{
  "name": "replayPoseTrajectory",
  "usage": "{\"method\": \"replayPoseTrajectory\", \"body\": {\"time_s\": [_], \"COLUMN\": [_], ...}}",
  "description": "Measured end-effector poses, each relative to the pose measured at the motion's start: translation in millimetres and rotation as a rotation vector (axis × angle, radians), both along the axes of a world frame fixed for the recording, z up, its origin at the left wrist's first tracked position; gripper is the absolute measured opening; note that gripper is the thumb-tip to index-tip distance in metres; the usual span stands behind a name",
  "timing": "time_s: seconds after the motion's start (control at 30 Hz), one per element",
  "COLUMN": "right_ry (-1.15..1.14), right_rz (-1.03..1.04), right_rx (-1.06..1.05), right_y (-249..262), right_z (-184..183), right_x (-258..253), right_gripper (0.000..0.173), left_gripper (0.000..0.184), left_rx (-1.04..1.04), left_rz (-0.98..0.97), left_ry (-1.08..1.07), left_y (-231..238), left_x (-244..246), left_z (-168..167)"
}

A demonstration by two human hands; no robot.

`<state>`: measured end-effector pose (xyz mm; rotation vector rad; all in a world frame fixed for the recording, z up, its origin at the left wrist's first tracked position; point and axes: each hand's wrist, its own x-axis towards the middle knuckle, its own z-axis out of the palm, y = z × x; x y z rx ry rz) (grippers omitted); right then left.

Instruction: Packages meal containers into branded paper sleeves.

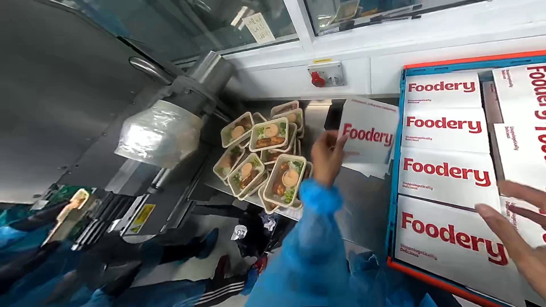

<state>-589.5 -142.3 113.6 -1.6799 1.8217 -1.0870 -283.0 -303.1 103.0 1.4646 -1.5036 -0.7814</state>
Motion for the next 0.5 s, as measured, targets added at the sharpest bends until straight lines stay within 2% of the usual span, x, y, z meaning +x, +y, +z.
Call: {"method": "replayPoseTrajectory", "body": {"time_s": [0.07,0.1,0.17,0.2,0.23,0.33,0.43,0.5], "right_ry": [-0.182,-0.238,-0.328,-0.307,-0.261,-0.172,-0.194,-0.25], "right_rz": [0.07,0.087,0.071,0.058,0.052,0.105,0.184,0.228], "right_rx": [0.038,0.08,0.122,0.121,0.117,0.127,0.179,0.191], "right_y": [-23,-32,-36,-34,-30,-11,7,14], "right_z": [2,3,1,-3,-8,-27,-40,-48], "right_x": [33,56,107,131,154,213,255,275], "right_gripper": [0.075,0.078,0.06,0.051,0.05,0.06,0.07,0.065], "left_gripper": [0.016,0.014,0.015,0.016,0.017,0.01,0.005,0.025], "left_rx": [-0.032,-0.031,-0.012,0.017,0.071,0.327,0.472,0.475], "left_rz": [-0.022,-0.005,0.06,0.081,0.078,-0.031,-0.013,0.026], "left_ry": [0.145,0.196,0.211,0.188,0.196,0.384,0.655,0.792], "left_y": [66,94,140,157,173,225,273,296], "left_x": [34,49,75,91,108,164,206,224], "left_z": [32,35,22,10,0,-17,-37,-48]}}
